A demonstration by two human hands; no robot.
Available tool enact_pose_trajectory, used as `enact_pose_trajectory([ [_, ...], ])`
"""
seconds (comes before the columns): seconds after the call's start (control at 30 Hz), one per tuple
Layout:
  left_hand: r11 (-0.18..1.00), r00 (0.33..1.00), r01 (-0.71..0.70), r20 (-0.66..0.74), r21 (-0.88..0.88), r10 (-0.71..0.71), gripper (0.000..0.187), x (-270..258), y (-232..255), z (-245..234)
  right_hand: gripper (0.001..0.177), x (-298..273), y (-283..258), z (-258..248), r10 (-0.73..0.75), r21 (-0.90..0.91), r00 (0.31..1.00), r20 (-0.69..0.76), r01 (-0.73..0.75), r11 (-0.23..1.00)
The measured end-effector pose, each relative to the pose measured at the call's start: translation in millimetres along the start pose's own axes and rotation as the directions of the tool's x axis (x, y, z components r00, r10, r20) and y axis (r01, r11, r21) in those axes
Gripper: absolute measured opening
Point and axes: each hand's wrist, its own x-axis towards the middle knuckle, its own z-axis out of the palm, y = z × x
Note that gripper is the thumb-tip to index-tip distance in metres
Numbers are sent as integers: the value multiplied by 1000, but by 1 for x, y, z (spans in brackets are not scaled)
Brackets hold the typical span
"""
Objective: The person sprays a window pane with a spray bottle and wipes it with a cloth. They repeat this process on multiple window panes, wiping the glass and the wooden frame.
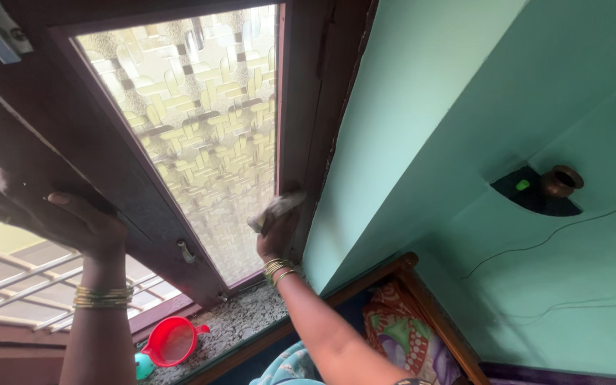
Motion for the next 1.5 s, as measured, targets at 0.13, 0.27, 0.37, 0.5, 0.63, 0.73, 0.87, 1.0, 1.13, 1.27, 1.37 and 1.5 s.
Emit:
enact_pose_trajectory([
  [0.13, 986, 999, 6, -40, 166, 1, 69, 0, 0, 0, 58, -7, -26, 2, 684, 540, 725, 79, -608, 582],
  [0.27, 987, 999, 32, -44, 156, -25, 71, -2, 4, -2, 46, 54, -55, -21, 797, 641, 577, 179, -683, 351],
  [0.37, 986, 998, 46, -47, 163, -39, 72, 2, 4, -1, 44, 136, -88, -55, 374, 688, 897, -235, -119, 716],
  [0.5, 997, 997, 72, -23, 42, -72, 61, -16, -13, 2, 46, 237, -116, -95, 32, 331, 967, -253, 55, 942],
  [0.63, 991, 993, 115, -28, 62, -114, 54, -39, -61, 19, 56, 224, -78, -86, -240, 74, 922, -304, 274, 959],
  [0.73, 985, 988, 152, -48, 81, -148, 56, -53, -84, 26, 63, 142, -22, -51, -116, 161, 960, -254, 160, 974],
  [0.87, 980, 988, 153, -35, 126, -150, 56, -58, -95, 25, 63, 12, 44, -4, 132, 154, 989, -67, -121, 981],
  [1.0, 955, 983, 181, -32, 236, -178, 57, -48, -85, 23, 52, -64, 74, 21, 390, 53, 920, 42, -392, 918],
  [1.13, 981, 997, 48, -61, 187, -37, 60, -25, -48, 15, 22, -53, 102, 29, 645, 325, 85, 759, -909, -262],
  [1.27, 987, 997, -48, -47, 150, 55, 60, -10, -16, 5, 24, -16, 96, 19, 629, 329, 70, 774, -894, -305],
  [1.37, 988, 999, -6, -47, 156, 14, 62, -12, -14, 4, 26, 27, 48, -5, 752, 446, 309, 582, -895, 23],
  [1.5, 967, 999, 4, -33, 255, 4, 61, -19, -28, 9, 29, 116, -69, -72, 506, 489, 827, 245, -556, 672],
])
